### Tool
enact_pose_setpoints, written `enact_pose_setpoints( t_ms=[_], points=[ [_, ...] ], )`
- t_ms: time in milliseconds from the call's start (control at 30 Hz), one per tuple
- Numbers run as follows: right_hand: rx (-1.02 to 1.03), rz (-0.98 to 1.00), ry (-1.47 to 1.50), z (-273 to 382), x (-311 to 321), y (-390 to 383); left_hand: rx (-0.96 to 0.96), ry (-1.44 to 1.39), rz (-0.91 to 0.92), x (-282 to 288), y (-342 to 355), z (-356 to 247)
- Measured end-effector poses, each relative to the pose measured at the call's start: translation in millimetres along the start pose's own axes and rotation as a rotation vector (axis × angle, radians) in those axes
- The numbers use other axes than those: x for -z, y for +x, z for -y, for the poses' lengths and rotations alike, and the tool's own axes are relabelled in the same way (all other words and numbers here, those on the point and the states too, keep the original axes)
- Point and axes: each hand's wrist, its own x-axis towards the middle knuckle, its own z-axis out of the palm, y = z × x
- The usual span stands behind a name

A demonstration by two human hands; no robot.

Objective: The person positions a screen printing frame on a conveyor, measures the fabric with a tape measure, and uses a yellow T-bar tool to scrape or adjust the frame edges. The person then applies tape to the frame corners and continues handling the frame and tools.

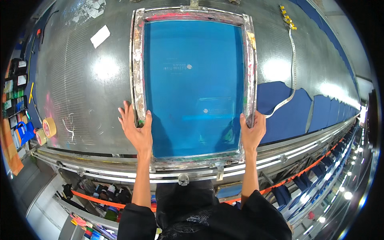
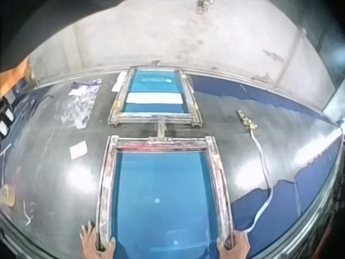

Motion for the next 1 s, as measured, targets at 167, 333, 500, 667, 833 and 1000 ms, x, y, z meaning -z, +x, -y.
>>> enact_pose_setpoints(
  t_ms=[167, 333, 500, 667, 833, 1000],
  points=[
    [-0.064, 0.096, 0.087, 57.1, 68.4, -7.3, 0.201, -0.023, 0.116, 59.6, -2.2, -31.1],
    [-0.060, 0.363, 0.407, 124.4, 29.9, -46.5, 0.025, 0.104, -0.001, 144.2, 47.9, 47.4],
    [-0.076, 0.569, 0.760, 206.7, -64.2, -124.1, 0.046, 0.360, -0.041, 285.9, 56.8, 200.2],
    [-0.012, 0.686, 0.831, 246.8, -118.2, -171.0, -0.008, 0.580, -0.103, 342.1, 52.9, 276.2],
    [0.204, 0.655, 0.717, 247.3, -135.1, -169.5, 0.059, 0.494, -0.080, 327.8, 48.1, 292.4],
    [0.511, 0.531, 0.484, 193.3, -90.1, -109.4, 0.063, 0.710, -0.118, 330.1, 43.2, 281.3]
  ],
)
